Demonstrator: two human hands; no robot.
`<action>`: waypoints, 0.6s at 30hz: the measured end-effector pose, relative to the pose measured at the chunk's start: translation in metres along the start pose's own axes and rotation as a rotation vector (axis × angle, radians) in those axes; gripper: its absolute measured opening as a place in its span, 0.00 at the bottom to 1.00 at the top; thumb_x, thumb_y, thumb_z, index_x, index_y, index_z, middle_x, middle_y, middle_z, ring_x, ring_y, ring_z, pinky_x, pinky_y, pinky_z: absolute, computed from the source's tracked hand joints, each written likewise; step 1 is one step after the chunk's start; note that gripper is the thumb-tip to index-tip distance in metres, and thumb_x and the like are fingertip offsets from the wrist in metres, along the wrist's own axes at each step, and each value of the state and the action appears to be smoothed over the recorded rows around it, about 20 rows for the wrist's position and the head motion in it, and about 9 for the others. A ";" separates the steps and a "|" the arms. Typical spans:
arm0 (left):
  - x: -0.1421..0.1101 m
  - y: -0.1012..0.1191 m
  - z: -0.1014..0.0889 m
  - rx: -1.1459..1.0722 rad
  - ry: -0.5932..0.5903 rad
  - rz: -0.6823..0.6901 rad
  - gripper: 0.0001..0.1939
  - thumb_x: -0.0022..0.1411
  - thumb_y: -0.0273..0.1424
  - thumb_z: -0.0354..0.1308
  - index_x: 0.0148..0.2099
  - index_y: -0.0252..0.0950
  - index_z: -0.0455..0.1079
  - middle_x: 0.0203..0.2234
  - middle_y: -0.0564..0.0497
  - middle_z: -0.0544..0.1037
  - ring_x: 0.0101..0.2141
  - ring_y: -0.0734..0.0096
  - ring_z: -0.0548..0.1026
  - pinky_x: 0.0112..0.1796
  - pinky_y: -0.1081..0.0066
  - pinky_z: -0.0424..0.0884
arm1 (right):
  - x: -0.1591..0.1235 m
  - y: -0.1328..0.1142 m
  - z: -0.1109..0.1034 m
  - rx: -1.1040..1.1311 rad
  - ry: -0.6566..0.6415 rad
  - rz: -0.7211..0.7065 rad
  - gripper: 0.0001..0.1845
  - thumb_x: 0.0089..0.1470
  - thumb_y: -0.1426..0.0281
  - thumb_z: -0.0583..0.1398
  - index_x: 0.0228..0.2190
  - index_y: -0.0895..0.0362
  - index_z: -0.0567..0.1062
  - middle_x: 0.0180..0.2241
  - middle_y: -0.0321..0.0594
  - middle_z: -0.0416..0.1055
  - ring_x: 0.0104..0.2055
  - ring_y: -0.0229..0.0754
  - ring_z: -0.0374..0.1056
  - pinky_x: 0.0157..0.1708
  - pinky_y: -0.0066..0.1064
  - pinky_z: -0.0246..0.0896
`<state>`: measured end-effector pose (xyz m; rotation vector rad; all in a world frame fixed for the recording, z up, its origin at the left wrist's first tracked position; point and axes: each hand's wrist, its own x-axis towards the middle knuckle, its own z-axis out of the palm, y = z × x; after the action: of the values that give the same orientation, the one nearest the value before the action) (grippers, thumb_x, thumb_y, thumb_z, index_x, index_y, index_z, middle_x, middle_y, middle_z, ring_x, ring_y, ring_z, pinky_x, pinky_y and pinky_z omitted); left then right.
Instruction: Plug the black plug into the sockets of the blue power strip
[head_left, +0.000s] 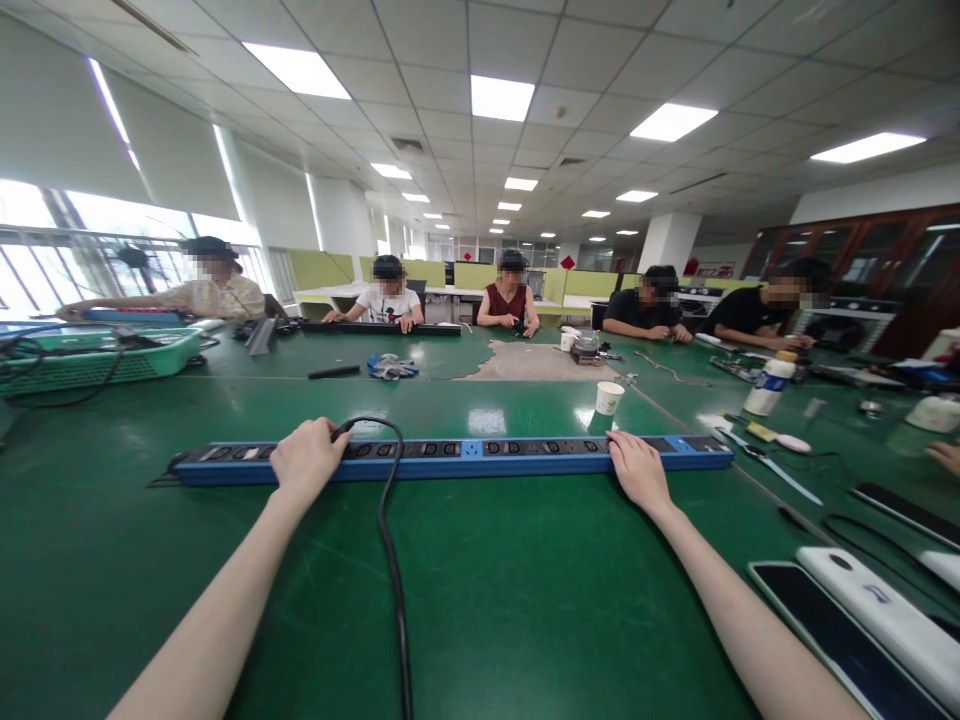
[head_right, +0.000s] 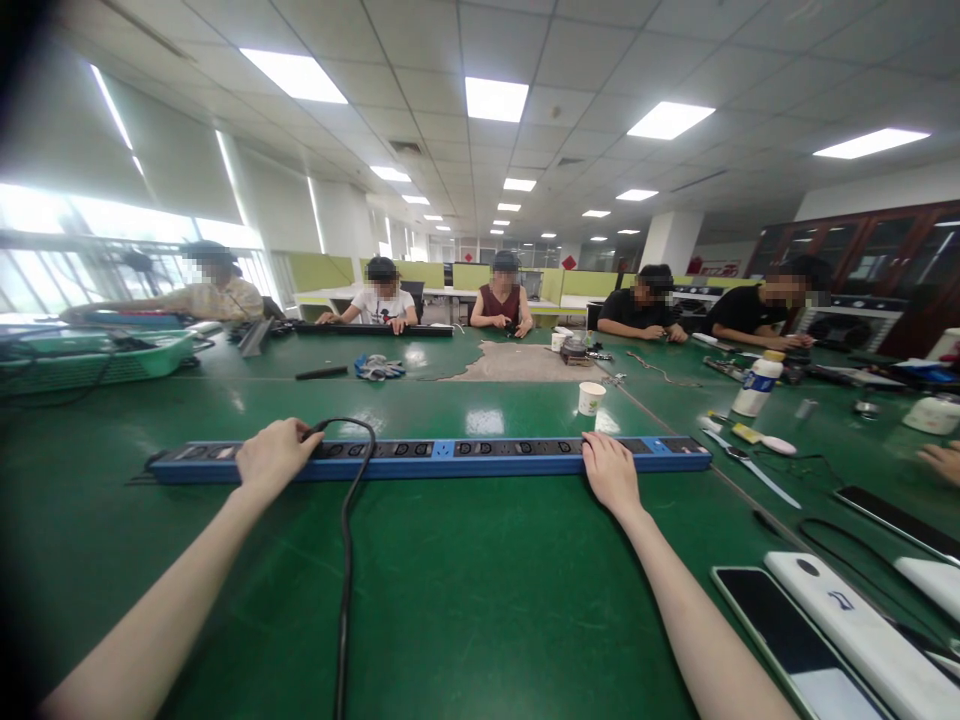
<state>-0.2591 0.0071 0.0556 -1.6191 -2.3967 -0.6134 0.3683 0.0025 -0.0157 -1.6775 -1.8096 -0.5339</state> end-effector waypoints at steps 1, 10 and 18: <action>0.000 -0.001 0.000 -0.007 -0.006 -0.007 0.27 0.66 0.52 0.53 0.52 0.38 0.78 0.49 0.34 0.80 0.46 0.41 0.78 0.44 0.53 0.73 | 0.000 0.000 0.000 0.002 0.001 -0.002 0.27 0.72 0.61 0.43 0.58 0.49 0.75 0.59 0.42 0.74 0.63 0.49 0.65 0.60 0.44 0.56; 0.004 -0.002 -0.002 -0.020 -0.044 -0.021 0.28 0.65 0.54 0.53 0.52 0.39 0.80 0.49 0.35 0.80 0.46 0.40 0.78 0.43 0.53 0.73 | 0.000 0.002 0.002 -0.002 0.014 -0.014 0.26 0.72 0.61 0.44 0.58 0.49 0.75 0.59 0.41 0.74 0.63 0.48 0.65 0.60 0.43 0.56; -0.001 0.005 -0.015 -0.022 -0.029 0.003 0.26 0.66 0.52 0.53 0.48 0.38 0.80 0.47 0.35 0.80 0.46 0.41 0.77 0.43 0.54 0.72 | 0.000 0.003 0.003 0.004 -0.002 -0.008 0.26 0.72 0.61 0.43 0.58 0.49 0.75 0.60 0.42 0.74 0.63 0.49 0.65 0.60 0.44 0.57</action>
<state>-0.2551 0.0015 0.0704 -1.6511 -2.4155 -0.6221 0.3711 0.0051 -0.0181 -1.6696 -1.8177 -0.5323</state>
